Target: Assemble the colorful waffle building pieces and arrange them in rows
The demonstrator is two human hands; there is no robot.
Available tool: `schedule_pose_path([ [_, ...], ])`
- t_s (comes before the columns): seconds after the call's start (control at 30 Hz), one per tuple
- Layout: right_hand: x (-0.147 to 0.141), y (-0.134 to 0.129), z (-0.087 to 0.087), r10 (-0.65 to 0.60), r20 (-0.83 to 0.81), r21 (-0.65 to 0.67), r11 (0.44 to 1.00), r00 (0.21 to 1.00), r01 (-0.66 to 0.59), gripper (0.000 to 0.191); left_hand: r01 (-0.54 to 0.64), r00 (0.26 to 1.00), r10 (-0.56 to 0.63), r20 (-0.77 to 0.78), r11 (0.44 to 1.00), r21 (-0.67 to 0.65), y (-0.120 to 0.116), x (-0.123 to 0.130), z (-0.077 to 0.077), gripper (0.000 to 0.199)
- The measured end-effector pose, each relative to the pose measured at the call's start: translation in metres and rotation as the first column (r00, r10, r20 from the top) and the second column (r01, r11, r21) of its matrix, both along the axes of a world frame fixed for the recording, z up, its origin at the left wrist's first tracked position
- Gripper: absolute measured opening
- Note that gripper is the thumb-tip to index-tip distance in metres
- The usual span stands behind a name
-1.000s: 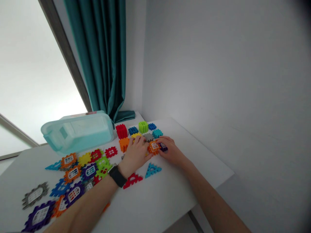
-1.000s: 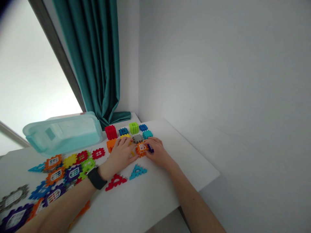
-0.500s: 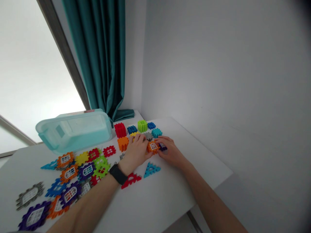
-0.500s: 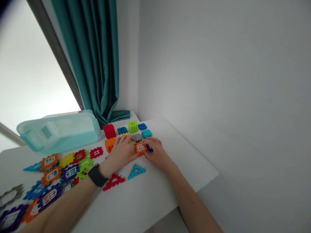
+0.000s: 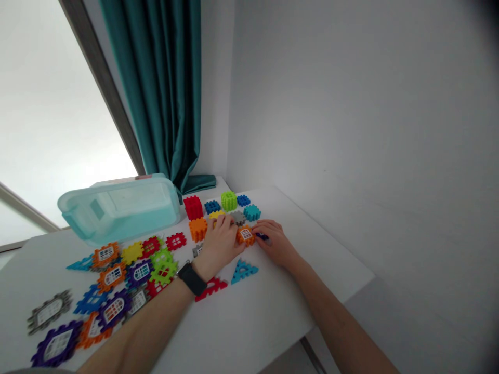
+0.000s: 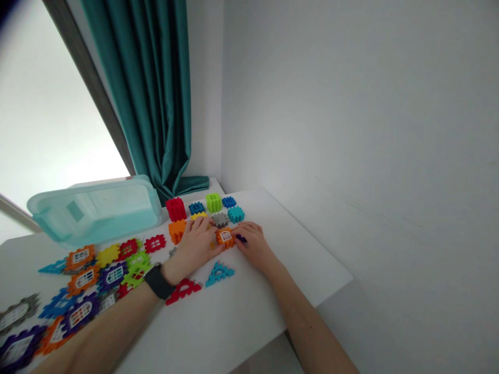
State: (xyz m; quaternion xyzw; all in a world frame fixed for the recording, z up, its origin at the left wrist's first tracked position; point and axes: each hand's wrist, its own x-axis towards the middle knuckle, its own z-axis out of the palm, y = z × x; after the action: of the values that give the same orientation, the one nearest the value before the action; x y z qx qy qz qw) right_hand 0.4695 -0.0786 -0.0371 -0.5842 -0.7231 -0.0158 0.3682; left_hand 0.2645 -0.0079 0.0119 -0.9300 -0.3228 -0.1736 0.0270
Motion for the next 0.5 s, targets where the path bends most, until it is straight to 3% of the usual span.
schedule_pose_path([
  [0.5,-0.005,0.0004,0.0007,-0.004,0.011,-0.005,1.0,1.0,0.004,0.019,0.015,1.0,-0.015,-0.013,1.0,-0.007,0.0006,-0.0004,-0.0031,0.031],
])
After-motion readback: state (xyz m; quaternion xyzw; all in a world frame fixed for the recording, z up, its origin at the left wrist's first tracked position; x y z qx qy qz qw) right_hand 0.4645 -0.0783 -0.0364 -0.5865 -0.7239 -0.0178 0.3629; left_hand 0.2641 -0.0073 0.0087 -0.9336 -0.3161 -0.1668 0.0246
